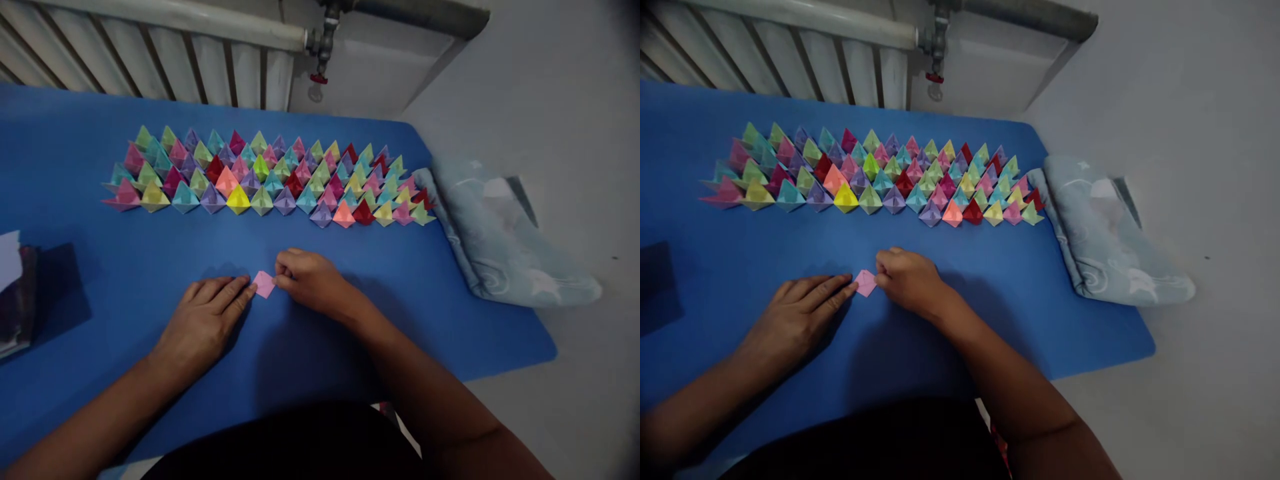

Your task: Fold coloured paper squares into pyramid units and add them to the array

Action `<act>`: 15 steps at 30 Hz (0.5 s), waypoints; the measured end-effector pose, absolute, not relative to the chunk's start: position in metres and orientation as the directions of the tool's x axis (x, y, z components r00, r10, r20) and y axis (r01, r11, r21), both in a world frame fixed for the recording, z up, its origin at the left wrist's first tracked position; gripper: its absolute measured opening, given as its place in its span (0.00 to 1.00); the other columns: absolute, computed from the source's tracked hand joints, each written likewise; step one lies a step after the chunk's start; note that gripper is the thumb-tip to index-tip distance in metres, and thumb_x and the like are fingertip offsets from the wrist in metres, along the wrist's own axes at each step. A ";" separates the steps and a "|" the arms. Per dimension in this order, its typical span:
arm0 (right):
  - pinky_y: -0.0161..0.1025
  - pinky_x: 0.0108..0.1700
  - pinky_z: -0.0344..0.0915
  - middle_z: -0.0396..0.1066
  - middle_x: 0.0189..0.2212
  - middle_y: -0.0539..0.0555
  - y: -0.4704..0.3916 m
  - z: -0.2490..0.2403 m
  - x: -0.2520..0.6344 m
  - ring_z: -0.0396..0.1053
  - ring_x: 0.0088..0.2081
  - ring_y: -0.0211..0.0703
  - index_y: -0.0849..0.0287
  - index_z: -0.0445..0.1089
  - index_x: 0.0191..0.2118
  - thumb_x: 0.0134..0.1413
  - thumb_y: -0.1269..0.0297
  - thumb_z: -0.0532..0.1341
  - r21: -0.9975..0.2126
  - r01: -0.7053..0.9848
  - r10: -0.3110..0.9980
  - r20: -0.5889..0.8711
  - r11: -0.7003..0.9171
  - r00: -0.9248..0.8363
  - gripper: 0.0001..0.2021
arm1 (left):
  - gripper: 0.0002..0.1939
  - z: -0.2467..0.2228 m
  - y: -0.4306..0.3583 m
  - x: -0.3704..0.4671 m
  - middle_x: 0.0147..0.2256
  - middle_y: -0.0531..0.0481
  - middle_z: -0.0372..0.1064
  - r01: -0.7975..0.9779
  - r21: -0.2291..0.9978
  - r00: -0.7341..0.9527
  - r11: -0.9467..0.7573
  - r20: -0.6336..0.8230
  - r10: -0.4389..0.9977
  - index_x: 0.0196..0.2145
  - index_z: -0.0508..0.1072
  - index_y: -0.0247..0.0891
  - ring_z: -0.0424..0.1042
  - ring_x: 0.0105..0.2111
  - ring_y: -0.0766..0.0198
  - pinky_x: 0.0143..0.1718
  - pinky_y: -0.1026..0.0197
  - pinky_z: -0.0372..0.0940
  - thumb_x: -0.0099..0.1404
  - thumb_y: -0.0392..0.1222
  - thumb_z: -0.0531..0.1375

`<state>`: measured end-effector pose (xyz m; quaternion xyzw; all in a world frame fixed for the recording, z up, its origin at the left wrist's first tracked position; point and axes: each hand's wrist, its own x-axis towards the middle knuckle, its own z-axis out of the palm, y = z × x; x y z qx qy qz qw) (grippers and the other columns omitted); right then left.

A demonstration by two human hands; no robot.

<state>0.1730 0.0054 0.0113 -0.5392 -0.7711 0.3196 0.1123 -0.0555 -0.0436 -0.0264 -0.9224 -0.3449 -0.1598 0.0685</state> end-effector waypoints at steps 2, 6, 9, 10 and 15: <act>0.35 0.34 0.51 0.64 0.29 0.47 0.006 0.013 0.173 0.60 0.32 0.35 0.59 0.67 0.30 0.58 0.73 0.60 -0.604 0.769 0.897 -0.195 0.210 -0.397 0.06 | 0.20 -0.021 -0.043 -0.050 0.50 0.36 0.76 0.675 0.011 0.695 -0.738 0.329 0.640 0.54 0.75 0.33 0.73 0.45 0.47 0.41 0.49 0.64 0.72 0.34 0.48; 0.35 0.33 0.51 0.64 0.29 0.47 0.009 0.015 0.173 0.60 0.30 0.35 0.59 0.67 0.29 0.57 0.71 0.61 -0.603 0.767 0.883 -0.212 0.218 -0.418 0.06 | 0.18 -0.003 -0.025 -0.031 0.46 0.40 0.77 0.721 0.097 0.664 -0.686 0.190 0.724 0.42 0.80 0.38 0.73 0.40 0.51 0.39 0.50 0.64 0.73 0.43 0.50; 0.35 0.34 0.52 0.64 0.27 0.47 0.009 0.013 0.174 0.60 0.30 0.35 0.59 0.67 0.28 0.55 0.72 0.62 -0.631 0.745 0.888 -0.189 0.217 -0.419 0.06 | 0.14 0.010 0.005 -0.017 0.38 0.43 0.76 0.712 0.282 0.674 -0.643 -0.021 0.738 0.31 0.78 0.37 0.72 0.38 0.56 0.39 0.55 0.64 0.69 0.39 0.54; 0.35 0.34 0.52 0.64 0.27 0.46 0.009 0.011 0.175 0.60 0.30 0.35 0.59 0.67 0.28 0.55 0.72 0.62 -0.647 0.734 0.895 -0.179 0.205 -0.408 0.06 | 0.10 0.013 0.014 -0.013 0.35 0.45 0.75 0.726 0.362 0.656 -0.584 -0.110 0.747 0.29 0.77 0.36 0.72 0.34 0.59 0.36 0.58 0.63 0.65 0.36 0.56; 0.34 0.35 0.54 0.65 0.27 0.46 0.008 -0.003 0.182 0.61 0.30 0.34 0.59 0.68 0.29 0.52 0.72 0.64 -0.784 0.600 0.918 -0.107 0.159 -0.382 0.05 | 0.12 0.022 0.040 -0.005 0.30 0.55 0.72 0.787 0.534 0.542 -0.310 -0.357 0.761 0.39 0.74 0.41 0.71 0.29 0.63 0.32 0.63 0.62 0.54 0.36 0.59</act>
